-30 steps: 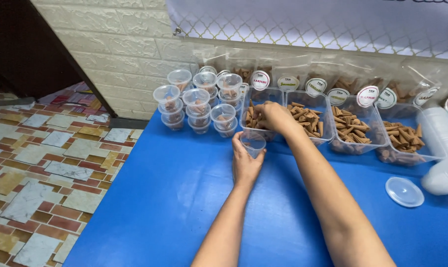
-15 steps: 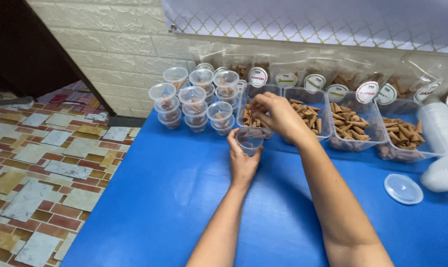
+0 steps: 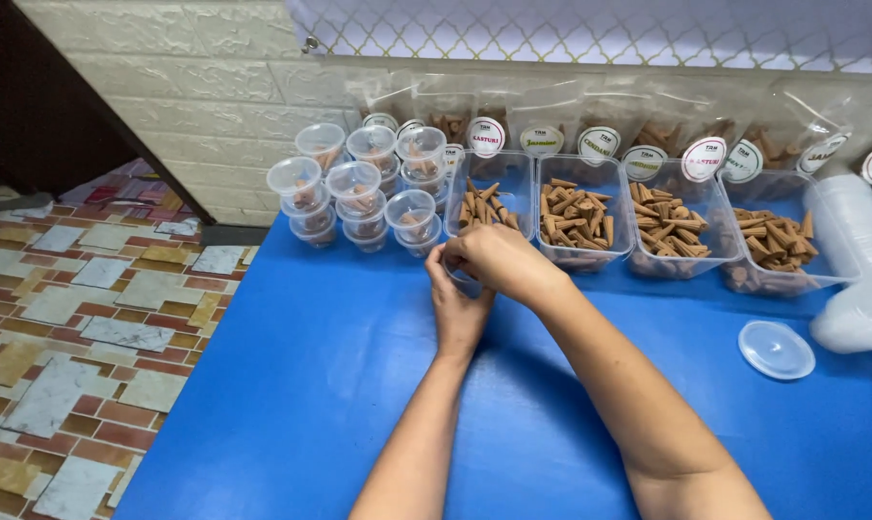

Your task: The person repeatedly fills small clear plastic cups with brown snack sticks from labeled bulk containers, then seals each cup with a lid and places it on a stack. The process is repeated multiple times on a blue table with organized packaging materials.

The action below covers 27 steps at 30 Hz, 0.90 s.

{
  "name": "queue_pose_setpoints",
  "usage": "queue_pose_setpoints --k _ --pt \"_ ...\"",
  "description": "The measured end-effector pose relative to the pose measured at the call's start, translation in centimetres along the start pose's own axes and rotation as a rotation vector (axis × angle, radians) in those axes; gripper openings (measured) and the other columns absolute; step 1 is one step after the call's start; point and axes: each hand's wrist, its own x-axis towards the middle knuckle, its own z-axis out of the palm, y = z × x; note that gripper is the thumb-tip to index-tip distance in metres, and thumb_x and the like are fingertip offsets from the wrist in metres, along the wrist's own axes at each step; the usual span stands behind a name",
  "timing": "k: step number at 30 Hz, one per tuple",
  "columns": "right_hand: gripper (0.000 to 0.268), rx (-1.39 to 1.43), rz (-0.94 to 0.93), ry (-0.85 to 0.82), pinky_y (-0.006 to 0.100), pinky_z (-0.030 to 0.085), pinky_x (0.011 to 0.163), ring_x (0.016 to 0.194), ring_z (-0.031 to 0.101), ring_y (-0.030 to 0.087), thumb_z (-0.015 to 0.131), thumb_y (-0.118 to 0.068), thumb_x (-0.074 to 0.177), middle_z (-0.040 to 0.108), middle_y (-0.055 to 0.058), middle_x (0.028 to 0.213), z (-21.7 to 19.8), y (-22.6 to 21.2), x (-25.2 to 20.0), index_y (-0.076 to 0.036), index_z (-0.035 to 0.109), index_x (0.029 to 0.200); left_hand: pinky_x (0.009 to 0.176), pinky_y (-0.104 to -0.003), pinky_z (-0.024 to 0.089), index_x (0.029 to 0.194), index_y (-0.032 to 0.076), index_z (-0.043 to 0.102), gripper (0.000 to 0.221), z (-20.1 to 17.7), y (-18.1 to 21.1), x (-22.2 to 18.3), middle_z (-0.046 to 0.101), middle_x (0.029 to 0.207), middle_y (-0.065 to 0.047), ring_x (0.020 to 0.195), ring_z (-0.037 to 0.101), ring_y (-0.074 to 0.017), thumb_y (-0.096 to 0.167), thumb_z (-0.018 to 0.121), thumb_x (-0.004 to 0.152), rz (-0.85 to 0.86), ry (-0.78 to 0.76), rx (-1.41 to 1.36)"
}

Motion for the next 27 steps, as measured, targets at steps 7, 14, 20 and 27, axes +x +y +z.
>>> queue_pose_setpoints --k 7,14,20,27 --pt "0.011 0.080 0.099 0.112 0.046 0.061 0.073 0.085 0.074 0.032 0.076 -0.008 0.085 0.070 0.008 0.086 -2.0 0.6 -0.3 -0.013 0.069 0.092 0.091 -0.042 0.057 0.136 0.012 0.039 0.084 0.1 0.1 0.0 0.068 0.122 -0.014 0.109 0.068 -0.0335 0.015 0.087 0.067 0.000 -0.004 -0.046" --pt "0.002 0.315 0.132 0.054 0.044 0.060 0.075 0.088 0.074 0.034 0.070 -0.011 0.092 0.071 0.011 0.086 -0.6 1.6 -0.2 -0.009 0.070 0.091 0.092 -0.047 0.056 0.137 0.013 0.039 0.083 0.1 0.2 0.0 0.067 0.124 -0.014 0.113 0.066 -0.0358 0.017 0.088 0.069 0.016 0.004 -0.012" --pt "0.005 0.381 0.068 -0.059 0.047 0.059 0.081 0.091 0.074 0.038 0.068 -0.005 0.089 0.073 0.016 0.088 -2.2 -0.4 -0.7 -0.005 0.072 0.091 0.098 -0.052 0.053 0.136 0.012 0.039 0.081 -0.3 0.8 -0.1 0.068 0.123 -0.016 0.118 0.064 -0.0393 0.013 0.085 0.070 0.017 -0.019 -0.012" --pt "0.006 0.366 0.032 -0.086 0.046 0.058 0.083 0.091 0.074 0.036 0.074 -0.002 0.081 0.075 0.015 0.085 -0.8 0.5 -0.6 -0.006 0.073 0.086 0.098 -0.047 0.053 0.136 0.014 0.038 0.079 -0.5 1.1 -0.1 0.069 0.121 -0.013 0.115 0.067 -0.0339 0.009 0.083 0.071 -0.011 -0.056 -0.027"
